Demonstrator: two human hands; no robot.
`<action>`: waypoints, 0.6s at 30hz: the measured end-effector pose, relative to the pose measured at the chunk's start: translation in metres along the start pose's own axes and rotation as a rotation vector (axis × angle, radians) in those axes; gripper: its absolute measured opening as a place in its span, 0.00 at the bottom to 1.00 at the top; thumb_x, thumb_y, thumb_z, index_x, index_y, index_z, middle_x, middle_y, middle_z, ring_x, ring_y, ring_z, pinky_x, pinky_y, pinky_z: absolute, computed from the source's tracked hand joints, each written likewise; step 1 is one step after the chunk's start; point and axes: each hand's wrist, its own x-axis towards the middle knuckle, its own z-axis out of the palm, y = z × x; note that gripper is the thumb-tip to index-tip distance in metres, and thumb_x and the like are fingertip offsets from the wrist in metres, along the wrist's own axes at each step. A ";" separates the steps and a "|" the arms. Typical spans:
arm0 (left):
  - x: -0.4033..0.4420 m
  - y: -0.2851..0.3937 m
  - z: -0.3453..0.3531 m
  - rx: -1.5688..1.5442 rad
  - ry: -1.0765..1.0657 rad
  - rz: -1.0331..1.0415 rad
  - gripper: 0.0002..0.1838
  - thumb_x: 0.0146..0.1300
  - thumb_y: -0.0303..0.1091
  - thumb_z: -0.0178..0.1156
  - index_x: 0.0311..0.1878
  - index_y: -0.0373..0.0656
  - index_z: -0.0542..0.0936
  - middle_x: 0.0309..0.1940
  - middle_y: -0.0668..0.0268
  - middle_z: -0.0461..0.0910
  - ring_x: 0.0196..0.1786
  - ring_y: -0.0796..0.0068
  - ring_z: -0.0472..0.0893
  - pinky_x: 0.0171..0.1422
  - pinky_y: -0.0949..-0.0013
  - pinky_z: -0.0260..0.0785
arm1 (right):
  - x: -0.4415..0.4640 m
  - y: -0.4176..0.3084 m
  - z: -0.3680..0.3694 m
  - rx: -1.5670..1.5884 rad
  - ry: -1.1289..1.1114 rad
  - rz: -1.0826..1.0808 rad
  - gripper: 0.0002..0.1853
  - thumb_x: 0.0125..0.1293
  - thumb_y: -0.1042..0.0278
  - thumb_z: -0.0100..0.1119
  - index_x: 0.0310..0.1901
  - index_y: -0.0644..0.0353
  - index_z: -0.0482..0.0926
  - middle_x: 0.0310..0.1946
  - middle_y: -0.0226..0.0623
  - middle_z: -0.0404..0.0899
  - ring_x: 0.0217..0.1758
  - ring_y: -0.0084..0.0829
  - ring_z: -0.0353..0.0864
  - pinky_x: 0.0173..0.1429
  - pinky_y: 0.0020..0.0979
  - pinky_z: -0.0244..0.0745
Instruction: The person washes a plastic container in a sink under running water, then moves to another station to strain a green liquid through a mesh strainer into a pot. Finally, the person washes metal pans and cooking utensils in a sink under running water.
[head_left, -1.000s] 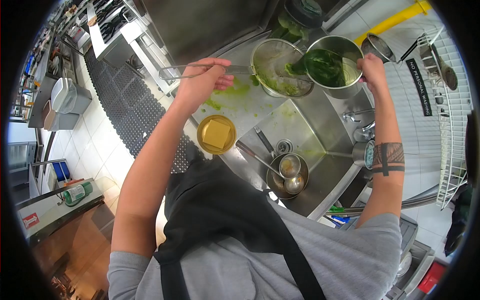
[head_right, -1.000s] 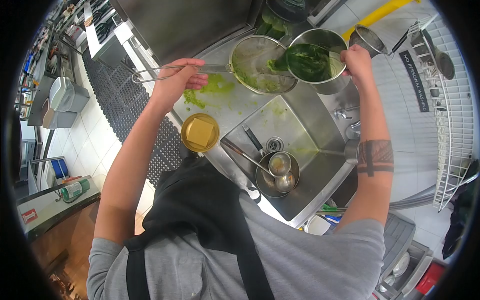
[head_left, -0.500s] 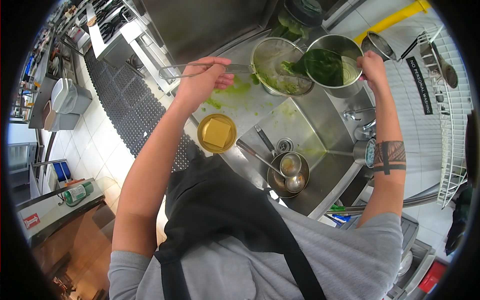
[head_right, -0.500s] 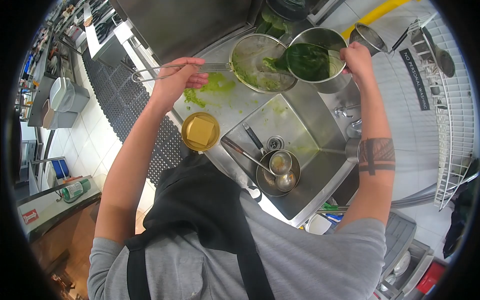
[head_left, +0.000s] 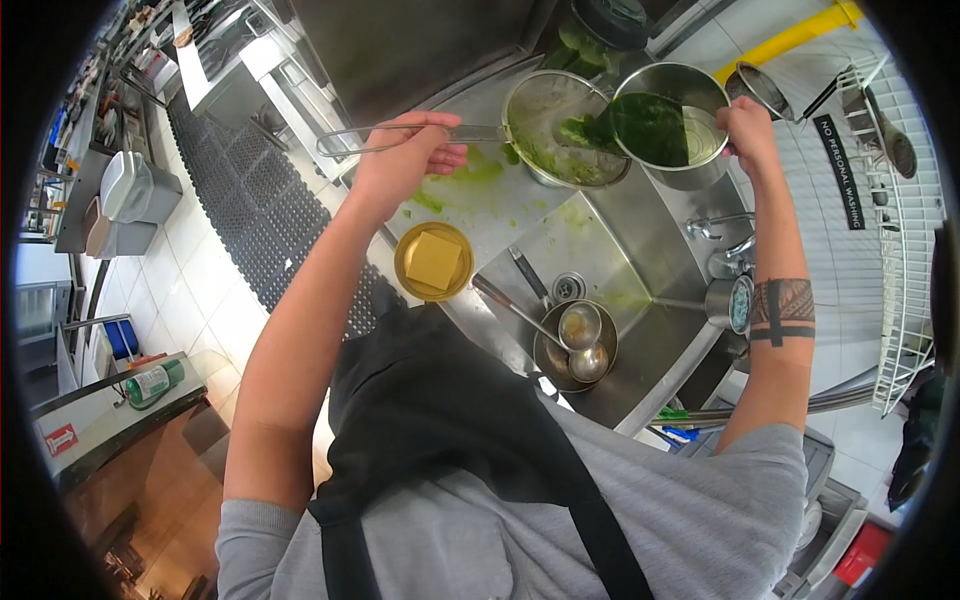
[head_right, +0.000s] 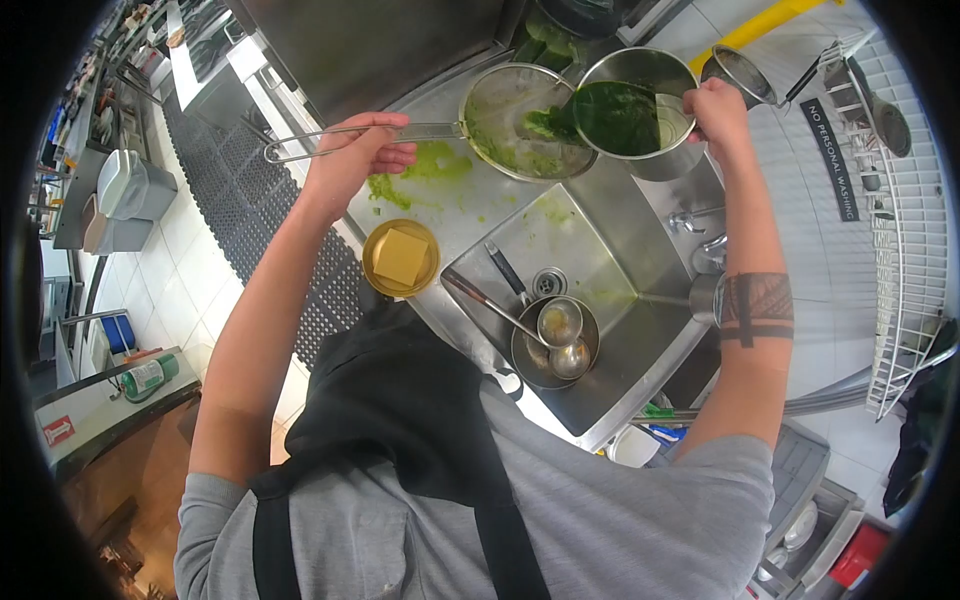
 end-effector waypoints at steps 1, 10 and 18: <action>0.000 -0.001 0.000 -0.005 -0.002 0.001 0.16 0.74 0.34 0.55 0.58 0.35 0.81 0.45 0.51 0.86 0.47 0.66 0.88 0.54 0.68 0.81 | 0.000 0.000 0.000 0.008 -0.006 0.000 0.06 0.52 0.77 0.59 0.31 0.62 0.74 0.25 0.33 0.73 0.18 0.26 0.71 0.17 0.28 0.70; 0.000 -0.008 -0.005 -0.044 -0.017 0.009 0.16 0.74 0.34 0.55 0.59 0.35 0.80 0.44 0.52 0.86 0.47 0.66 0.87 0.55 0.67 0.81 | 0.005 0.000 -0.002 0.009 -0.003 -0.005 0.06 0.52 0.77 0.60 0.32 0.62 0.74 0.24 0.33 0.73 0.17 0.26 0.70 0.17 0.29 0.69; 0.001 -0.012 -0.007 -0.063 -0.010 -0.004 0.16 0.74 0.33 0.55 0.59 0.35 0.80 0.44 0.52 0.86 0.48 0.66 0.87 0.56 0.67 0.80 | 0.005 -0.005 -0.004 -0.028 0.005 -0.013 0.05 0.52 0.77 0.60 0.30 0.61 0.74 0.23 0.32 0.72 0.16 0.26 0.70 0.17 0.29 0.69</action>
